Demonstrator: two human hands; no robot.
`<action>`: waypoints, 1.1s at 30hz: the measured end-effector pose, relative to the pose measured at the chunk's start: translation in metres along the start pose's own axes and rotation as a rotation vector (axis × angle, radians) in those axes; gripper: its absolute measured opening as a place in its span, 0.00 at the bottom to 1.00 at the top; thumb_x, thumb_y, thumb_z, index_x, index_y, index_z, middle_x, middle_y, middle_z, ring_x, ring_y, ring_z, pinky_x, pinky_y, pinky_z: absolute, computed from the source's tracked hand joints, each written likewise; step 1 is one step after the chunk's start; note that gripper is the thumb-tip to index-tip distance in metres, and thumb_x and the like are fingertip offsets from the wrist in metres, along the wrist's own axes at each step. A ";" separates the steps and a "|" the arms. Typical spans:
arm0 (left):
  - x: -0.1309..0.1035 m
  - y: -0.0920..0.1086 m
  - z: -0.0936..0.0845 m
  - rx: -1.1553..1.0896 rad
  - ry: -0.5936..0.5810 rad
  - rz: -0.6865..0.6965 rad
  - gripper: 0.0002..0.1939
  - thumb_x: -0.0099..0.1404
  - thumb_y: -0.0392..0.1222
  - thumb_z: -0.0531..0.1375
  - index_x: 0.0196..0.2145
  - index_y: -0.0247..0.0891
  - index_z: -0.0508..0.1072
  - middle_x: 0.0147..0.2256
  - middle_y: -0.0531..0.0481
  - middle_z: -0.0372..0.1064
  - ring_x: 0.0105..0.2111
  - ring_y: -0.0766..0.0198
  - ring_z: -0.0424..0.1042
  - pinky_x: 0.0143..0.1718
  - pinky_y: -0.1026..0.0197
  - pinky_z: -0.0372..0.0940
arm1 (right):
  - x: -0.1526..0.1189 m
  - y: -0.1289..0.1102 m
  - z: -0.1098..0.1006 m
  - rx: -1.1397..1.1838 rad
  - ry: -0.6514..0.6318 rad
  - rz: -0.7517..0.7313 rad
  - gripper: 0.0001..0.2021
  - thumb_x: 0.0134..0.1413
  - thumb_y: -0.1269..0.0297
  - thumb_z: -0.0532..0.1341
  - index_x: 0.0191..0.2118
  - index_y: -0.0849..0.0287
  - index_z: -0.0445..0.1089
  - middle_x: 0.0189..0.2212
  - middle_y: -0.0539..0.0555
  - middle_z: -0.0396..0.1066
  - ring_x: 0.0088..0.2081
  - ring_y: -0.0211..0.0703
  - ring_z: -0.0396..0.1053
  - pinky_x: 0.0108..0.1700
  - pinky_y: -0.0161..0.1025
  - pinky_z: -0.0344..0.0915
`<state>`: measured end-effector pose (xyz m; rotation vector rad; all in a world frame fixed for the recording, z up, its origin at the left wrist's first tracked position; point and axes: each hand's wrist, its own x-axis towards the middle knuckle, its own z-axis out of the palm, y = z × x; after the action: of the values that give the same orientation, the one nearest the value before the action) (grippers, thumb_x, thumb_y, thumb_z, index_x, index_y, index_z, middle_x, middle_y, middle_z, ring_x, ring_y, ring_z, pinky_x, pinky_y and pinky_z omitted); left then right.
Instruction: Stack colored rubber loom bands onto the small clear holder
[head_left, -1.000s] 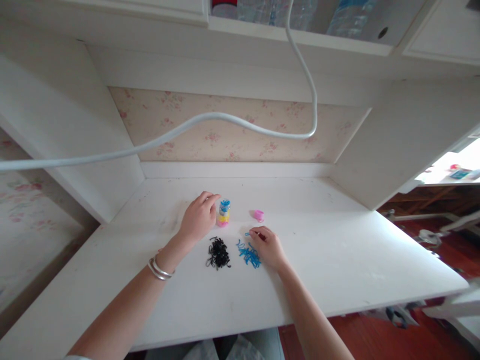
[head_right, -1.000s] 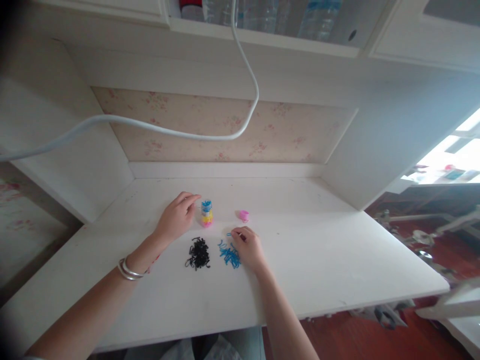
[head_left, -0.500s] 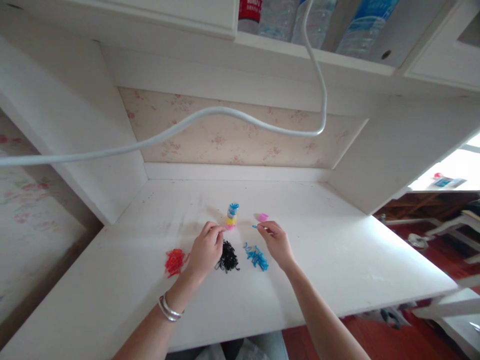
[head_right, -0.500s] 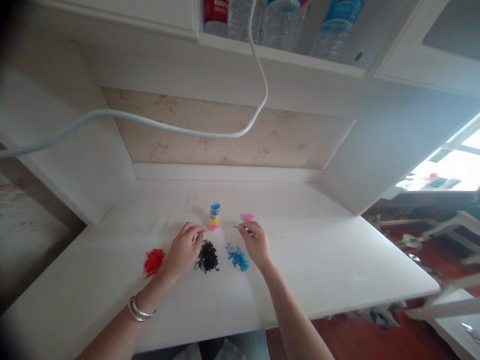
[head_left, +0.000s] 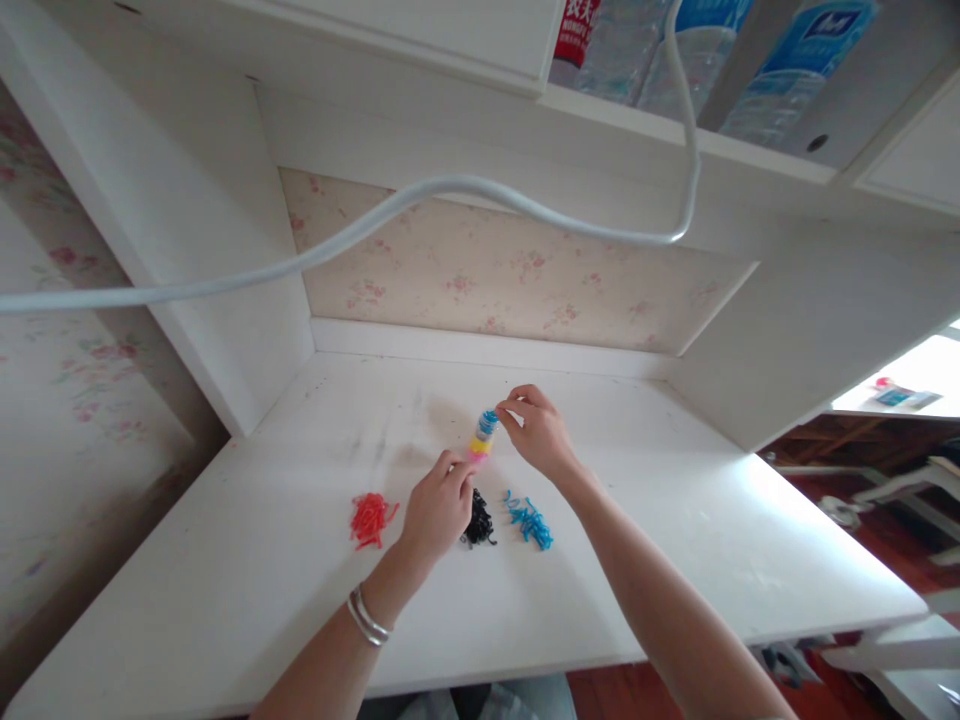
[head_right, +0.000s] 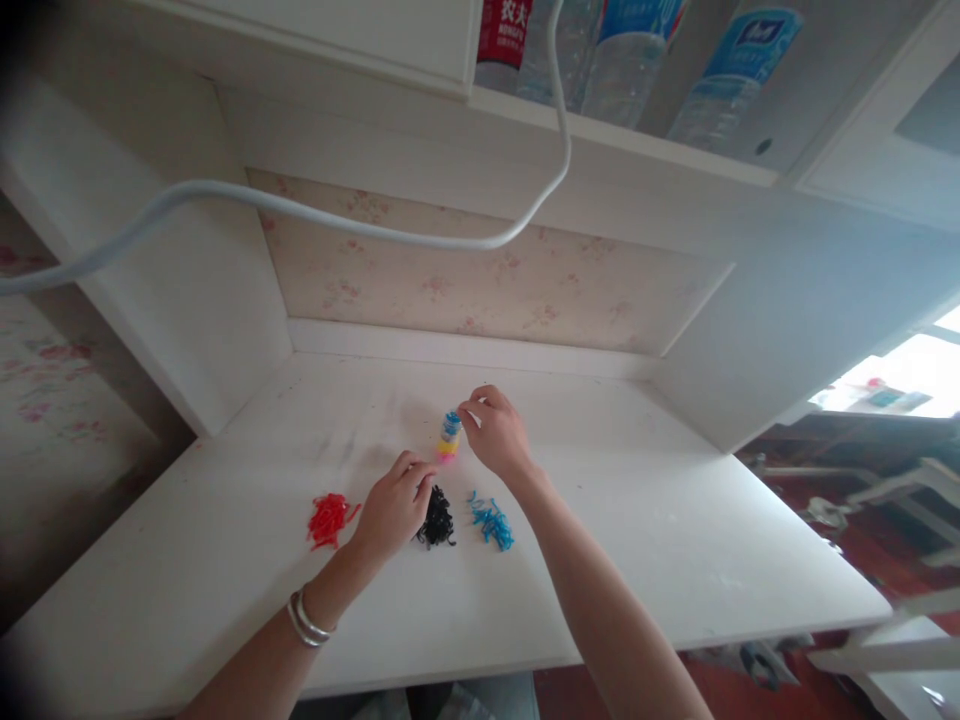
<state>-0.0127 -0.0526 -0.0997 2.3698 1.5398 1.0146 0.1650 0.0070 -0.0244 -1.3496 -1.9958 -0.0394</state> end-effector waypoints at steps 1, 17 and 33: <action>0.000 0.000 0.000 0.001 -0.004 0.002 0.11 0.66 0.34 0.50 0.40 0.42 0.70 0.40 0.50 0.66 0.37 0.66 0.70 0.38 0.65 0.66 | 0.002 0.001 0.001 -0.018 -0.030 -0.019 0.10 0.58 0.63 0.57 0.35 0.52 0.77 0.39 0.53 0.68 0.35 0.38 0.66 0.37 0.36 0.62; 0.000 -0.002 0.000 -0.007 -0.031 -0.018 0.11 0.64 0.32 0.51 0.39 0.42 0.70 0.41 0.51 0.66 0.36 0.67 0.69 0.37 0.66 0.65 | 0.023 -0.005 -0.014 -0.241 -0.606 -0.066 0.17 0.51 0.68 0.54 0.43 0.44 0.75 0.54 0.47 0.63 0.52 0.45 0.63 0.52 0.43 0.60; 0.001 -0.003 -0.001 -0.006 -0.010 -0.006 0.12 0.65 0.31 0.51 0.40 0.42 0.70 0.41 0.51 0.66 0.36 0.67 0.70 0.39 0.65 0.65 | 0.018 0.000 -0.015 -0.212 -0.490 -0.103 0.27 0.43 0.77 0.54 0.47 0.41 0.72 0.52 0.46 0.65 0.49 0.44 0.65 0.48 0.41 0.64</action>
<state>-0.0155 -0.0503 -0.1000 2.3611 1.5375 1.0027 0.1699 0.0152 -0.0033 -1.4923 -2.5295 0.0378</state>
